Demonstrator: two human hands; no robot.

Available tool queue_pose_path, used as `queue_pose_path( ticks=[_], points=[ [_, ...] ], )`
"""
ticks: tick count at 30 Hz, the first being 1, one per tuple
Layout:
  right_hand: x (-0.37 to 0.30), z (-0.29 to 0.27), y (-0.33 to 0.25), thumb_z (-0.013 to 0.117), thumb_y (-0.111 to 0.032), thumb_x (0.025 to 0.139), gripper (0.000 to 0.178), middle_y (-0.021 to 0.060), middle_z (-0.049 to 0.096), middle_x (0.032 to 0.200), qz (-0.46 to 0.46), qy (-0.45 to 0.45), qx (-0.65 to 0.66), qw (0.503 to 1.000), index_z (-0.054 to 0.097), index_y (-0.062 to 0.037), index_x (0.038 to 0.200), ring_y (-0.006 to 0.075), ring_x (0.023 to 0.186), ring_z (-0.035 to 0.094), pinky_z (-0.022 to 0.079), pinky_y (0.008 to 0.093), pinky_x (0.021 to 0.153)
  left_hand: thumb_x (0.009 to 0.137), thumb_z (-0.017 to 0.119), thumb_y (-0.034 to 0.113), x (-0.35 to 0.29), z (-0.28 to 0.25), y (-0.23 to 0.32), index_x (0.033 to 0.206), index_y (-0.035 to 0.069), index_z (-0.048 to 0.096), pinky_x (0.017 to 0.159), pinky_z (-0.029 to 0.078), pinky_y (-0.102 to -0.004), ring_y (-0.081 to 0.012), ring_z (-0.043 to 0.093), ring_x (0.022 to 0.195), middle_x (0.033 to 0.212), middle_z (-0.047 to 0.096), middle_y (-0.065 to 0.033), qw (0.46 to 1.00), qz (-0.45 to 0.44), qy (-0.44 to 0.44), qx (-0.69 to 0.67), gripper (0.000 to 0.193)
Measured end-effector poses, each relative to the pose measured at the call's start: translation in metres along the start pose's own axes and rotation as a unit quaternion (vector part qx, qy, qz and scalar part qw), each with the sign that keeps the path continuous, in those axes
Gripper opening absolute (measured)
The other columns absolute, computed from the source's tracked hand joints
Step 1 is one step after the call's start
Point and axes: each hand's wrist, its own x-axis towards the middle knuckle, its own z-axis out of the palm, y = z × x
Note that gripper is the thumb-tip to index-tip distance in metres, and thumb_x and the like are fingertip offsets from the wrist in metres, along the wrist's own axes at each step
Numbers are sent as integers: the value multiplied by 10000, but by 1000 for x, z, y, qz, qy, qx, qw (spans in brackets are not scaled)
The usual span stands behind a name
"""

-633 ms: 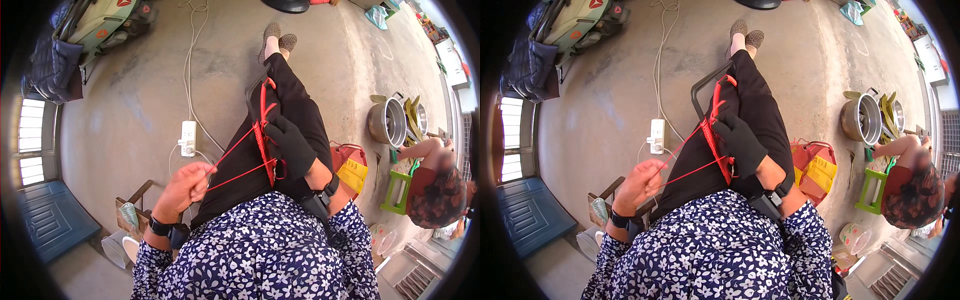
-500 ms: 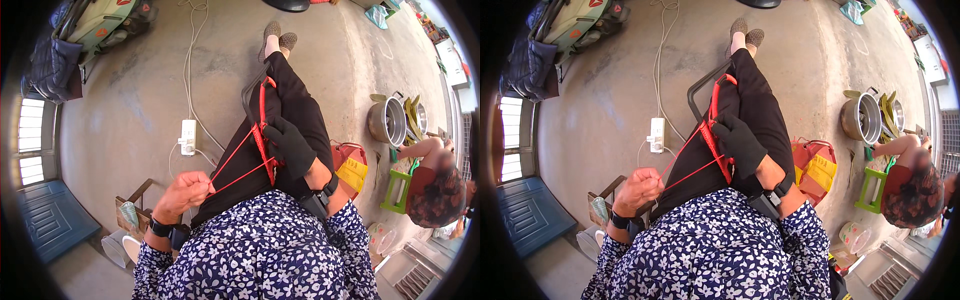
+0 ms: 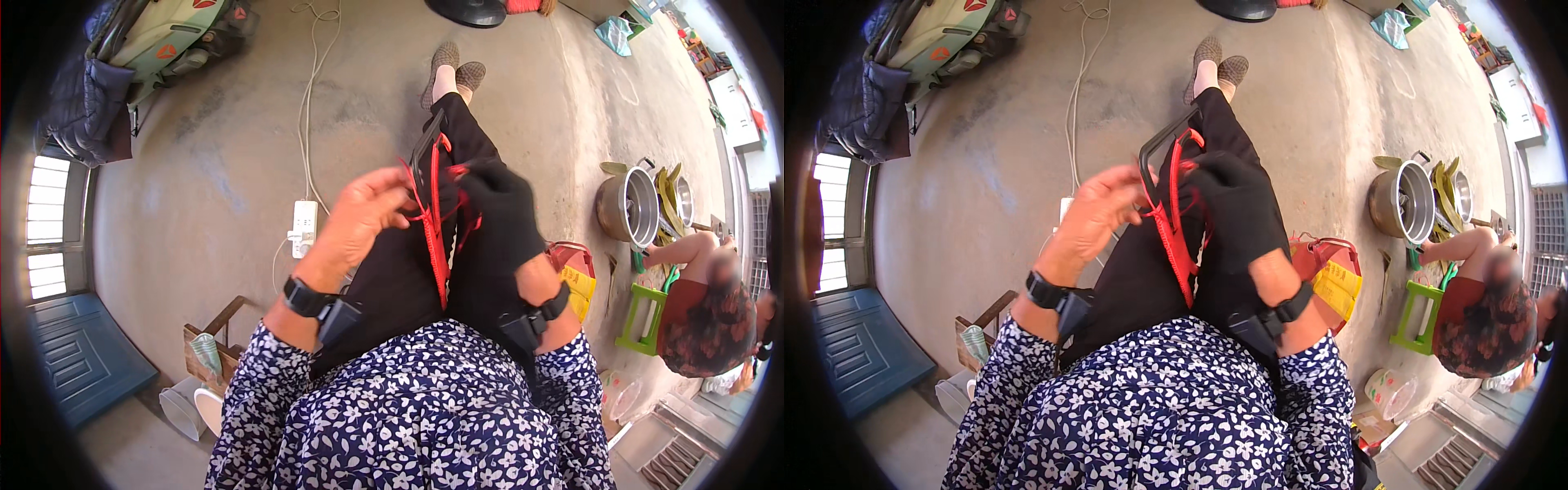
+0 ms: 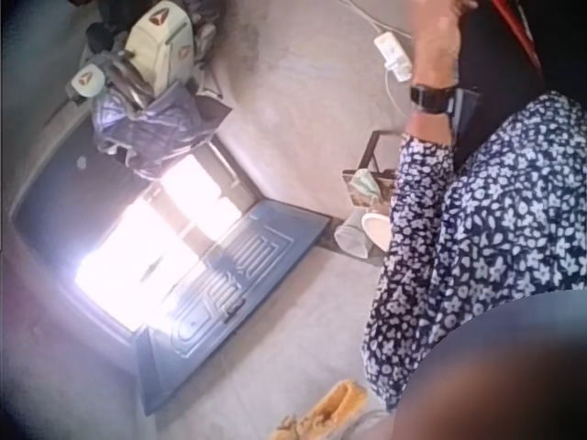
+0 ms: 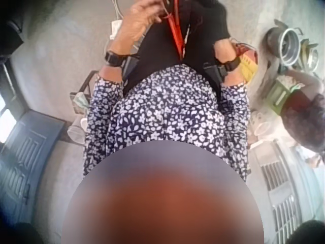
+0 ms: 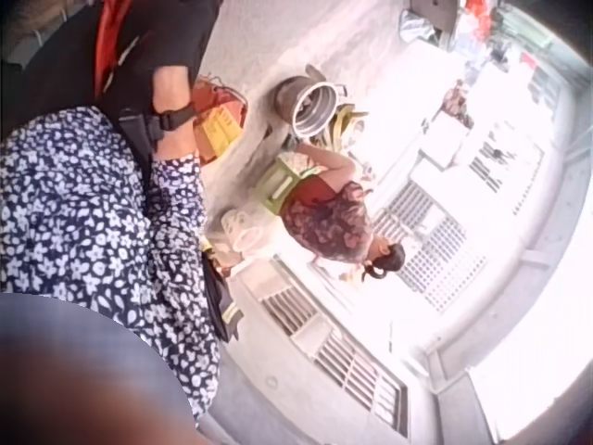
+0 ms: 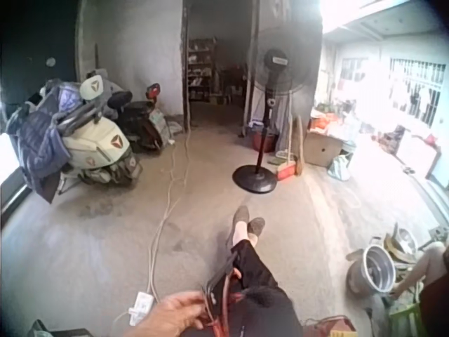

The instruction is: The recorder is wrapping a red plastic cord around the metal frame of a stool or chair seat to repair or create the webbing.

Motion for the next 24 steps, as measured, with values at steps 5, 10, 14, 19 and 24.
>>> queue_pose_path(
  ticks=[5, 10, 14, 19, 24],
  points=[
    [-9, 32, 4, 630, -73, 836, 182, 35, 681, 853, -11, -26, -5, 1000, 656, -14, 1007, 85, 724, 615, 493, 251, 663, 945, 559, 119, 8, 1, -33, 1145, 58, 620, 623, 508, -211, -87, 624, 767, 952, 662, -25, 999, 12, 15, 33, 218],
    [-15, 9, 0, 618, -59, 841, 333, 87, 668, 1006, 35, -20, 53, 998, 578, 4, 1166, 122, 874, 629, 503, 262, 763, 940, 560, 120, -1, -18, -19, 977, 63, 583, 583, 495, -227, -83, 595, 695, 861, 643, -31, 982, 16, 31, -186, 72],
    [-29, -4, -22, 622, -58, 841, 360, 99, 628, 1110, 8, -6, 10, 1000, 555, 19, 1186, 134, 989, 599, 483, 259, 835, 940, 549, 112, -38, -29, 22, 983, 64, 570, 539, 467, -223, -77, 573, 654, 828, 623, -29, 990, 22, 31, -134, 68],
    [-39, 15, -57, 733, -108, 712, 593, 152, 549, 1250, -287, -57, -263, 919, 514, -13, 1255, 268, 1175, 523, 425, 376, 978, 897, 604, 76, -103, -4, 69, 1019, 19, 562, 521, 439, -205, -67, 541, 619, 766, 594, -16, 998, 2, -34, 44, 141],
    [-38, 32, -72, 766, -181, 639, 750, 161, 490, 1323, -334, -120, -317, 879, 472, -60, 1318, 333, 1258, 437, 328, 469, 1062, 863, 591, 44, -109, 10, 78, 1086, 6, 538, 499, 408, -205, -55, 500, 582, 703, 540, 6, 967, 21, 89, 238, 232]
  ],
)
